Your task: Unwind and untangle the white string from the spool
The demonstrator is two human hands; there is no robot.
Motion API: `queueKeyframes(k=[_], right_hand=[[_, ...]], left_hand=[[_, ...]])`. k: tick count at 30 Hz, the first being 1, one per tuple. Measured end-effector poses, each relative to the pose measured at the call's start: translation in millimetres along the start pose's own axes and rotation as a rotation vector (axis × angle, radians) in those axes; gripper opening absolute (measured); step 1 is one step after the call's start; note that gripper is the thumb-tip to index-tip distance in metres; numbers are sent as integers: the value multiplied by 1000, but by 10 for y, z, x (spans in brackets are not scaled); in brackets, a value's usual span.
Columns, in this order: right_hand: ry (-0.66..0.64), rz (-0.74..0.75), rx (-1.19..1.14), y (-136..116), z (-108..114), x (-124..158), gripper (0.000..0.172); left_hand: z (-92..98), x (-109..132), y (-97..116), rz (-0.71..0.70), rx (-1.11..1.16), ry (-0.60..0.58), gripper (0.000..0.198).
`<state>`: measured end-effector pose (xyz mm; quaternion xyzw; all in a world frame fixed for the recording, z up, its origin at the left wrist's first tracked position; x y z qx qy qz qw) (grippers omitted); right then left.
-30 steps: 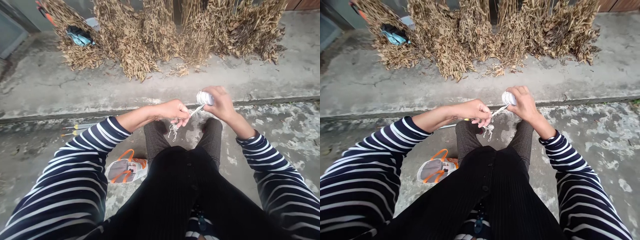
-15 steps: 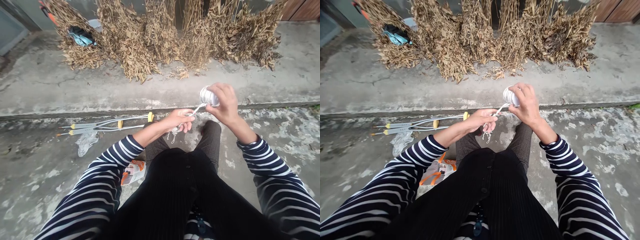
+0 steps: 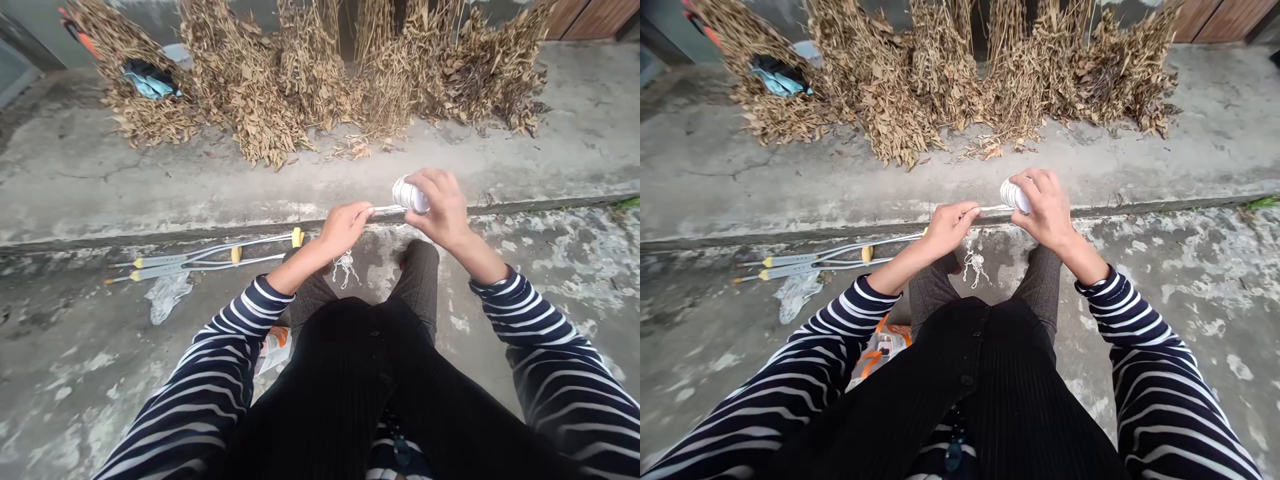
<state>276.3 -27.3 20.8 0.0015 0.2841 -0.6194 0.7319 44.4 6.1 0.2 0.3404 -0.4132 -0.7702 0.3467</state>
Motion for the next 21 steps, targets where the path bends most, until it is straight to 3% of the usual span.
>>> queueKeyframes(k=[4, 7, 10, 17, 21], right_hand=[[37, -5, -7, -39, 14, -2, 53], [30, -2, -17, -73, 33, -7, 56], [33, -14, -13, -88, 60, -23, 55], [37, 0, -20, -37, 41, -37, 54], [49, -21, -28, -1, 17, -31, 54]], left_hand=[[-203, 27, -75, 304, 519, -325, 33], [-371, 83, -55, 387, 661, -421, 31], [-465, 77, -21, 351, 638, -340, 12], [-540, 37, -3, 209, 460, -147, 21], [-534, 85, 76, 198, 639, -147, 15]])
Point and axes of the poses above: each hand's wrist, its own x-axis away from the middle knuckle, its own z-axis out of the back of the hand, y = z × x, the point moved 3 cm from there along -x, towards the middle knuckle, and after that the axes turned 11 degrees about -z, right-handed, at the moved point
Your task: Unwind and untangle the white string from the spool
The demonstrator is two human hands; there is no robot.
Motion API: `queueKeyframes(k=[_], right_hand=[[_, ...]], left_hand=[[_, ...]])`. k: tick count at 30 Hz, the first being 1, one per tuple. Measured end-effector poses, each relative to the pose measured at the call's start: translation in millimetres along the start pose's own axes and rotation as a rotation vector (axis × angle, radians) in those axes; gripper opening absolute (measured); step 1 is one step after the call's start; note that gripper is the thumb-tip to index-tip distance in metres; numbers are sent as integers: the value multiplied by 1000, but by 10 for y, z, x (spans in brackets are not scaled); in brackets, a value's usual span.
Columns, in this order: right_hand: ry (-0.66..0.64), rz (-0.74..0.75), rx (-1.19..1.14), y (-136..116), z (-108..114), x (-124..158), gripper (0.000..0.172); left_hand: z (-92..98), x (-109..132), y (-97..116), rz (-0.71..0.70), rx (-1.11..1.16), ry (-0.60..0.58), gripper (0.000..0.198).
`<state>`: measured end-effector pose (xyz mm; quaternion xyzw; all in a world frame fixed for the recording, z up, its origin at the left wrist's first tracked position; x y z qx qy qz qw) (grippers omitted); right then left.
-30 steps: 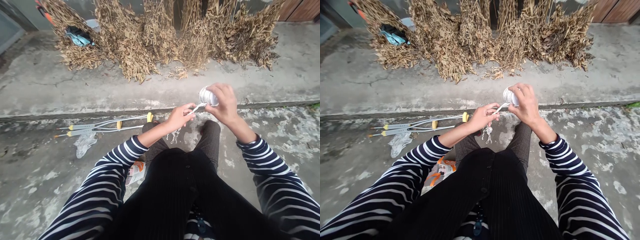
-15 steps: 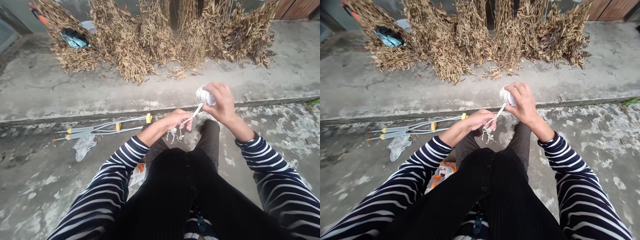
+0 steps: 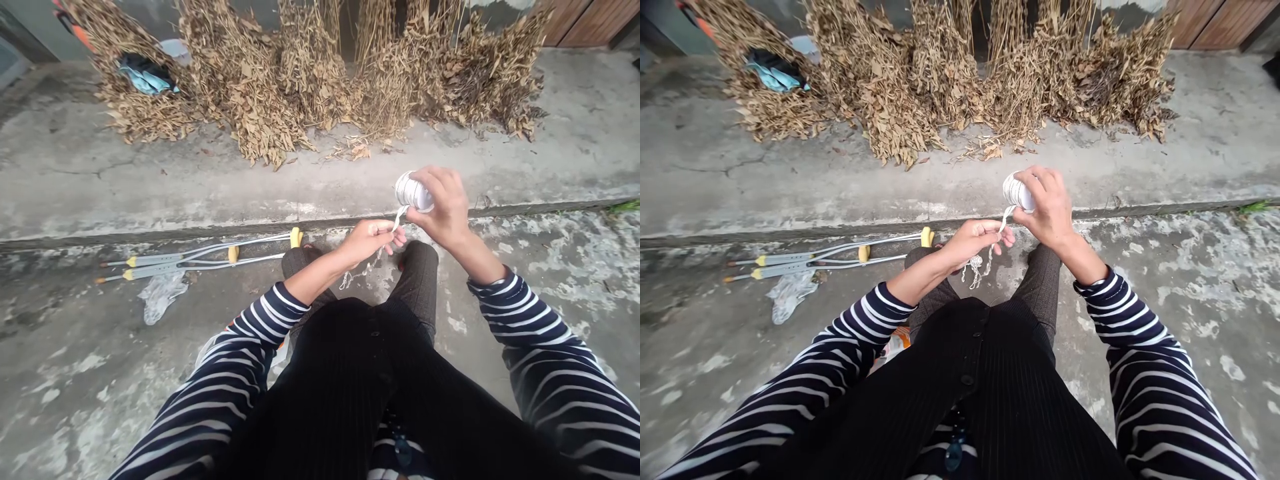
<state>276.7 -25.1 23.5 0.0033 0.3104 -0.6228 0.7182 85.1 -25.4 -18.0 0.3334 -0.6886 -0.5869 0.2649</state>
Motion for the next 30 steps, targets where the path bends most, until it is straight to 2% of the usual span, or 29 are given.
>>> queueKeyframes(k=[3, 4, 7, 9, 13, 17, 21, 25, 30], right_hand=[[5, -4, -6, -3, 0, 3, 55], [3, 1, -8, -10, -2, 6, 55], [1, 20, -7, -35, -18, 19, 54], [9, 29, 4, -50, -30, 28, 53], [16, 30, 28, -78, -50, 40, 51], [-47, 32, 23, -108, -92, 61, 51], [-57, 49, -60, -116, -153, 117, 49], [-85, 5, -162, -95, -236, 170, 46], [-180, -69, -281, -71, -317, 200, 47]], left_hand=[[-8, -7, 9, 40, 145, 19, 46], [4, -29, 2, 40, 157, 59, 47], [42, -115, -23, 4, 159, 190, 22], [38, -149, -26, -12, 152, 215, 19], [-28, -105, -3, 62, 167, 133, 35], [-38, -35, 44, 139, 241, 61, 31], [60, -48, 152, 116, 211, 64, 26], [129, -106, 242, 97, 170, 37, 26], [153, -205, 217, 161, 181, 72, 27]])
Point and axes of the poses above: each hand's wrist, its own x-axis away from the middle knuckle, its own z-axis out of the back of the hand, y = z × x, the point moved 3 cm from there along -x, towards the middle knuckle, and after that the axes turned 11 degrees about -z, right-handed, at the moved point
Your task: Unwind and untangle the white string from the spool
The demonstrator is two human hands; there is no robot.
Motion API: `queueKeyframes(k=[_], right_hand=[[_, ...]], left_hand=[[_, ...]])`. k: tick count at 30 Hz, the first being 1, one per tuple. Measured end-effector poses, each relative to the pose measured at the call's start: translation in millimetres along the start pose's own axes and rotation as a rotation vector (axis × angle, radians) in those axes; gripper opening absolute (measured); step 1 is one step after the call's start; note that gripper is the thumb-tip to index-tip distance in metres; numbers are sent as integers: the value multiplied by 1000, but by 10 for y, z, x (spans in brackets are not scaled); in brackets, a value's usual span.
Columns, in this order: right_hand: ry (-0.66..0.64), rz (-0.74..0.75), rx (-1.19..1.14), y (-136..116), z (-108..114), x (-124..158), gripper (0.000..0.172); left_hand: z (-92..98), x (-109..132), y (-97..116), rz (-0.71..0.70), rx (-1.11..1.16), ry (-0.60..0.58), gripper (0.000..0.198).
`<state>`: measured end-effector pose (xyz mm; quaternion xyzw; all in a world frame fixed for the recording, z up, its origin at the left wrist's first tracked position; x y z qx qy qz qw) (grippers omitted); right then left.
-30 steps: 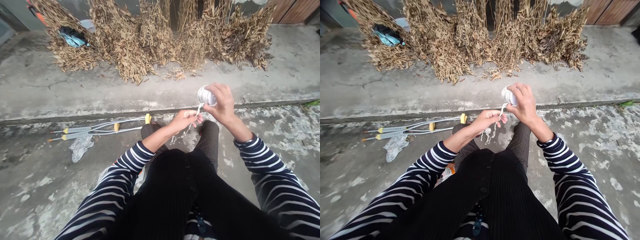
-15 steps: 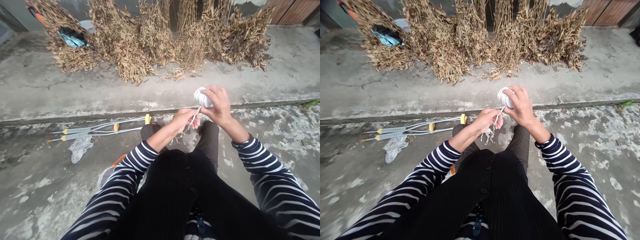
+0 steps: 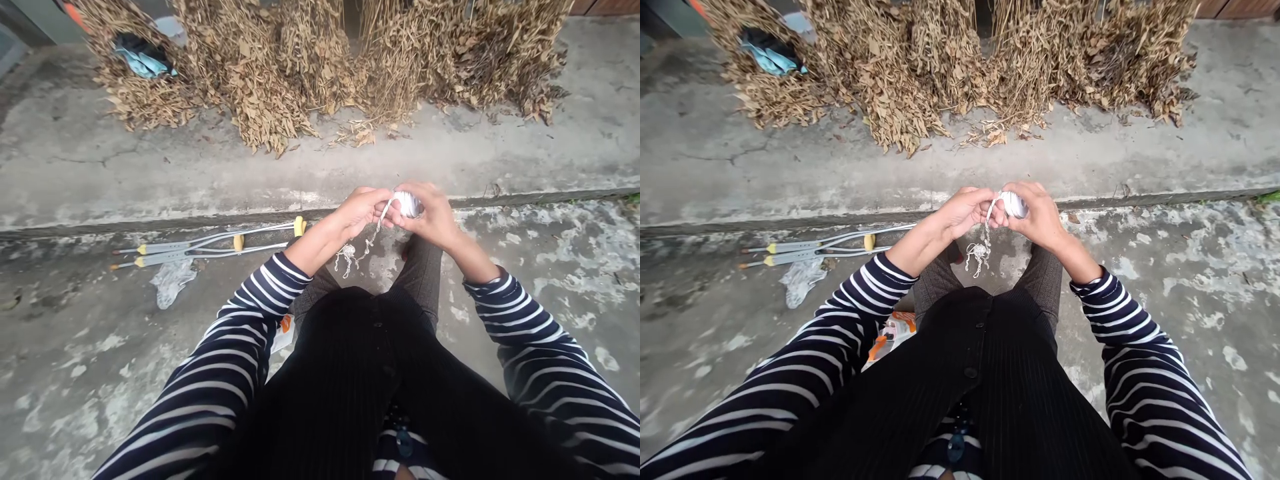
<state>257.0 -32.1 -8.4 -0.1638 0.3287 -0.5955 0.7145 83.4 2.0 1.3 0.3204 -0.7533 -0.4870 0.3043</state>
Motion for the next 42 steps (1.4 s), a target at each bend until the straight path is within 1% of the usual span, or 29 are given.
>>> queueKeyframes(k=[3, 5, 7, 8, 11, 14, 16, 19, 21, 23, 25, 28, 31, 33, 34, 36, 37, 38, 40, 42], right_hand=[[-81, -39, -44, 51, -28, 37, 53], [-198, -86, -102, 87, -54, 92, 56], [-323, -163, -199, 110, -75, 163, 56], [-366, -204, -247, 113, -80, 196, 56], [-406, -274, -340, 95, -81, 257, 58], [-425, -319, -397, 87, -106, 283, 61], [-455, -350, -435, 97, -141, 300, 58], [-487, -357, -484, 109, -194, 315, 54], [-508, -339, -529, 101, -225, 311, 52], [-532, -306, -591, 82, -251, 296, 49], [-557, -277, -649, 63, -273, 276, 48], [-589, -258, -699, 55, -299, 258, 48], [-615, -257, -728, 63, -312, 271, 44], [-640, -267, -760, 70, -316, 291, 41], [-652, -277, -782, 73, -317, 300, 39], [-657, -296, -839, 79, -310, 308, 39], [-647, -304, -868, 82, -303, 306, 39], [-634, -310, -893, 85, -296, 302, 40], [-612, -324, -922, 91, -285, 293, 42], [-599, -345, -921, 97, -284, 292, 43]], left_hand=[[51, -41, 5, 9, 20, 41, 29], [123, -58, 38, -23, 22, 49, 30], [219, -80, 76, -43, -5, 56, 32], [269, -96, 90, -42, -29, 59, 34], [400, -185, 102, -15, -141, 74, 37], [509, -326, 83, 7, -328, 77, 39], [577, -429, 69, 16, -491, 41, 36], [657, -562, 65, 7, -760, -35, 27], [677, -630, 65, 10, -972, -77, 26], [669, -689, 49, 42, -1160, -124, 27], [642, -740, 7, 95, -1235, -191, 30], [603, -791, -80, 135, -1219, -294, 35], [613, -781, -190, 187, -1234, -355, 37], [639, -727, -284, 237, -1169, -379, 34], [649, -689, -330, 237, -1100, -383, 30], [665, -596, -398, 157, -911, -347, 18], [669, -539, -417, 84, -802, -315, 12], [671, -475, -427, 3, -693, -284, 11], [671, -328, -444, -115, -494, -235, 20], [667, -184, -474, -155, -360, -215, 27]])
Point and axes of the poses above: each hand's wrist, its own x-axis away from the middle knuckle, its own z-axis out of the back of the hand, y = z × x, the point moved 3 cm from there along -x, towards the middle knuckle, and after that the axes turned 11 degrees about -z, right-handed, at the moved point
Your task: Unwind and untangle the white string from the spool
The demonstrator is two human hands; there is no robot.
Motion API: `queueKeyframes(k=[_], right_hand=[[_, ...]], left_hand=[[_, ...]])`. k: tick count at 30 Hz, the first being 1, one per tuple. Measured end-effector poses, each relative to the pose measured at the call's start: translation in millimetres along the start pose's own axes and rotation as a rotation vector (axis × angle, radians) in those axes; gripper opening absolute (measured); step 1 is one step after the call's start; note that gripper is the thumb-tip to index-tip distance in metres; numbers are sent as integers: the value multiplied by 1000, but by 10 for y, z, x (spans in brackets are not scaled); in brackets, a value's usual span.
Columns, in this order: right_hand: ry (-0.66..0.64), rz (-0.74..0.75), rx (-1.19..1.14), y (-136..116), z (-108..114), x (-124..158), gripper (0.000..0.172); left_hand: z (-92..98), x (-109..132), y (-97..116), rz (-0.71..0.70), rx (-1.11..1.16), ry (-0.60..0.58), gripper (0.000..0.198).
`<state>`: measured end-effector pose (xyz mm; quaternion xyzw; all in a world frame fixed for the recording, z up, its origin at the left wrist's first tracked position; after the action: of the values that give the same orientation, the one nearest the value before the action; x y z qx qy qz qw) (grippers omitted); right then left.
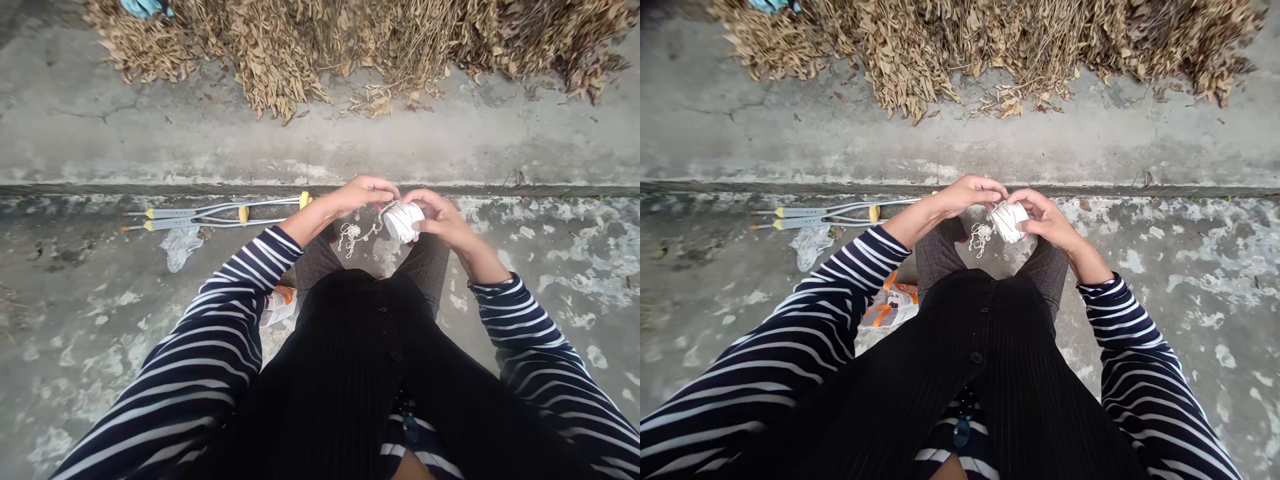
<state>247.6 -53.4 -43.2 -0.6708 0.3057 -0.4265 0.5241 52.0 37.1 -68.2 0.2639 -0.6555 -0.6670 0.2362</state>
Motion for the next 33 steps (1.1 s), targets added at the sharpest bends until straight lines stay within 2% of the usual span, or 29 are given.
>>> queueKeyframes(k=[3, 6, 10, 14, 17, 20, 23, 26, 29, 33], right_hand=[[21, -24, 14, 10, -9, 10, 43], [30, -53, 32, 15, -21, 32, 43], [18, -85, 56, -5, -25, 74, 53], [-36, -49, 79, -59, -53, 110, 54], [-95, -14, 78, -92, -104, 116, 51], [-134, -18, 97, -86, -145, 101, 50], [-149, -45, 89, -40, -142, 72, 46], [-92, -51, 43, -5, -85, 53, 42], [-16, -63, 27, -9, -29, 62, 42], [7, -101, 19, -50, -28, 91, 50]], left_hand=[[-48, 145, -30, 4, 67, 26, 30], [-67, 190, -22, 20, 48, 7, 22], [-28, 170, 161, 58, 6, -59, 29], [50, 146, 290, 154, 114, -124, 39], [80, 139, 206, 250, 189, -176, 41], [78, 135, 75, 319, 163, -258, 43], [44, 120, 41, 281, 42, -321, 31], [-17, 100, 132, 121, -55, -188, 6], [-99, 136, 214, 29, -43, -5, 13], [-178, 214, 218, 24, -15, 34, 12]])
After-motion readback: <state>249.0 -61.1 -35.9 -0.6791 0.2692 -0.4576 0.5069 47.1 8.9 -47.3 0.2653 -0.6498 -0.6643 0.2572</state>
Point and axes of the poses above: each hand's wrist, its own x-axis away from the middle knuckle, its own z-axis out of the back of the hand, y = z × x, the point moved 3 cm from there along -x, towards the middle knuckle, and after that the axes turned 11 degrees about -z, right-handed, at the moved point
